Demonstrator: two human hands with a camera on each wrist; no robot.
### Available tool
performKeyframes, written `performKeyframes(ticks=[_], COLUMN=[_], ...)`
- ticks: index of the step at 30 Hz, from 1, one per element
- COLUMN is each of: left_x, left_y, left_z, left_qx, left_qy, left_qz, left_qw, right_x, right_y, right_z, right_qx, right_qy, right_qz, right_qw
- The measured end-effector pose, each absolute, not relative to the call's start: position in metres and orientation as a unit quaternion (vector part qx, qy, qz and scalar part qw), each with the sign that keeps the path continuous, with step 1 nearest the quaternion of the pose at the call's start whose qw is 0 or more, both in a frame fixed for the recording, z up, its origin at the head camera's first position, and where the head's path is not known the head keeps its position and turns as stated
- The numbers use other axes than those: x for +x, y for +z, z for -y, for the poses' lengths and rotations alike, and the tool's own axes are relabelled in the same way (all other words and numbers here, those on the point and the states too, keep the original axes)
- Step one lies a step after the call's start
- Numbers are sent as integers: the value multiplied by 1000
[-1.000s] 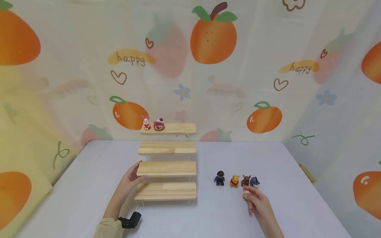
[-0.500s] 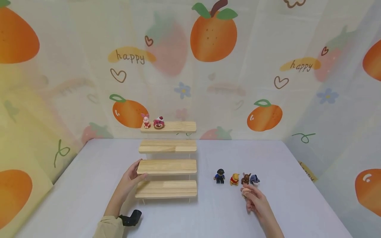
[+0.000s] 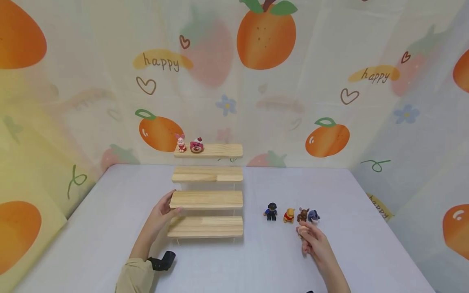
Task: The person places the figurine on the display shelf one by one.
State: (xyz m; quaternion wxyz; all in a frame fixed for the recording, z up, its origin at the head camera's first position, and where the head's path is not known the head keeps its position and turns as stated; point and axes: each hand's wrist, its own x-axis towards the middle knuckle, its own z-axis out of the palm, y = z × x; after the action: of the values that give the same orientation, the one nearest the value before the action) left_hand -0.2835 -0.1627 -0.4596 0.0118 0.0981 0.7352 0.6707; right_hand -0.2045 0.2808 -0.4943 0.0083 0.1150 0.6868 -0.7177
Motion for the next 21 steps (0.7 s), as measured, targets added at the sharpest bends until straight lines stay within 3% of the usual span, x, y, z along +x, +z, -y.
performKeyframes(ticks=[7, 14, 21], left_x=[-284, -285, -285], left_y=[-457, -457, -457], left_z=[162, 162, 162], left_qx=[96, 92, 90], left_qy=[670, 670, 661], left_qz=[-736, -736, -745], left_qw=[9, 10, 15], right_x=[-207, -208, -209], right_y=[-490, -489, -486], right_z=[-277, -276, -270], right_qx=[118, -2, -57], right_qy=[-703, -696, -662], right_qz=[-702, -716, -729], right_qw=[-5, -46, -164])
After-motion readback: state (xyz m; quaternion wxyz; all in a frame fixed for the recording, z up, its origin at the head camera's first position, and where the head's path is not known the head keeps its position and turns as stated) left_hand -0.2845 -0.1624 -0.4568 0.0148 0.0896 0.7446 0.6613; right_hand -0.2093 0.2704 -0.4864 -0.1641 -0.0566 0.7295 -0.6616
